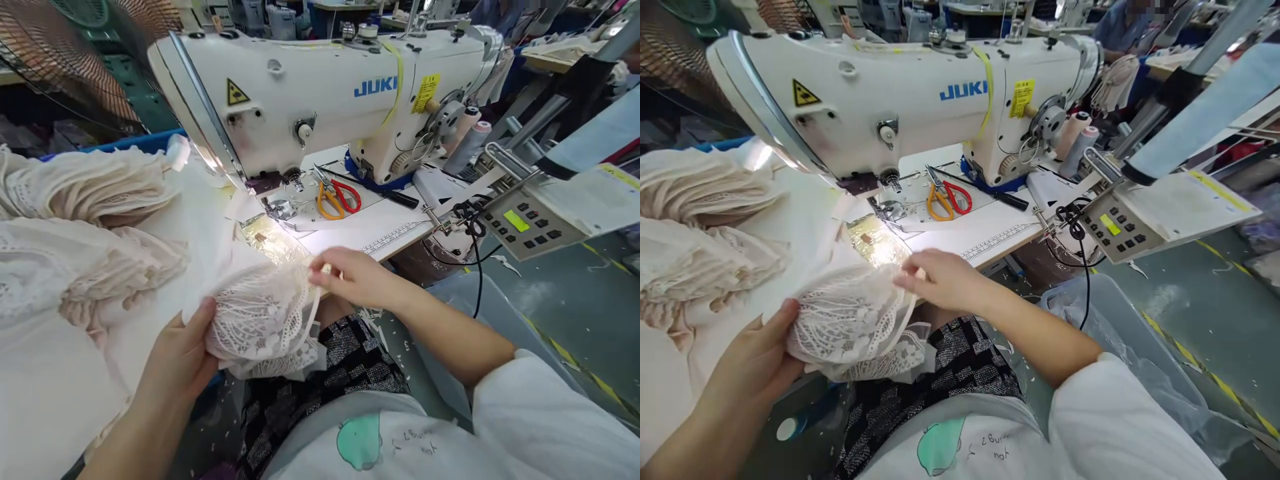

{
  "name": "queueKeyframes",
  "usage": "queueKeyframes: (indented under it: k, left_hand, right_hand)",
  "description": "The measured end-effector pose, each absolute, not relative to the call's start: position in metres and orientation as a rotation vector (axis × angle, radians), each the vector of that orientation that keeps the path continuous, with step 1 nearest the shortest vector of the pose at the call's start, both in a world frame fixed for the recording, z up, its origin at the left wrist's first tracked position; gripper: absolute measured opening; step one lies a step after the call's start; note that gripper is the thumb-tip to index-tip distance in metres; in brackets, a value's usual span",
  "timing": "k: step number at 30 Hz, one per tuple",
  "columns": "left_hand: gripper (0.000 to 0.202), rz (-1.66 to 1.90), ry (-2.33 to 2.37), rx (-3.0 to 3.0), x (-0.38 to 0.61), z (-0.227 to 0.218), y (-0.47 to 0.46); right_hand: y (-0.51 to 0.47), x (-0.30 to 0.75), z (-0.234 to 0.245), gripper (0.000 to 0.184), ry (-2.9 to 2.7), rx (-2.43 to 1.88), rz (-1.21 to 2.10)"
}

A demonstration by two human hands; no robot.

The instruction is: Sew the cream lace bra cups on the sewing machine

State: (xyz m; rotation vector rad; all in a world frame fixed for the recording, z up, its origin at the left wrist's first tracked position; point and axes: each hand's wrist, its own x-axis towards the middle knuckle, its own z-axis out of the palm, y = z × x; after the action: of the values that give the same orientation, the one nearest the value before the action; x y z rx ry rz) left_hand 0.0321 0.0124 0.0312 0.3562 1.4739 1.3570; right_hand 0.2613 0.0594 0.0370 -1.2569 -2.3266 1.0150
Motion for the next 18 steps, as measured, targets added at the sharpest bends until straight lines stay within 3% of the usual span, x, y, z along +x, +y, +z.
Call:
queueKeyframes:
  k: [3,7,11,18]
  left_hand:
    - [0.055,1.315,1.515,0.373,0.031,0.029,0.009]
    - [0.063,1.009,1.575,0.457,0.021,0.029,0.011]
    - [0.056,0.669,1.657,0.805,0.015,0.028,0.022]
    - [0.046,0.48,1.61,1.211,0.028,0.027,0.044]
  right_hand:
    - [0.09,0.241,0.038,0.02,-2.063,-1.273,1.388]
    - [0.103,0.22,0.021,0.018,-1.8,-1.093,1.868]
    - [0.105,0.223,0.017,0.016,-1.714,-1.118,1.955]
    - [0.11,0.224,0.019,0.019,-1.866,-1.12,1.993]
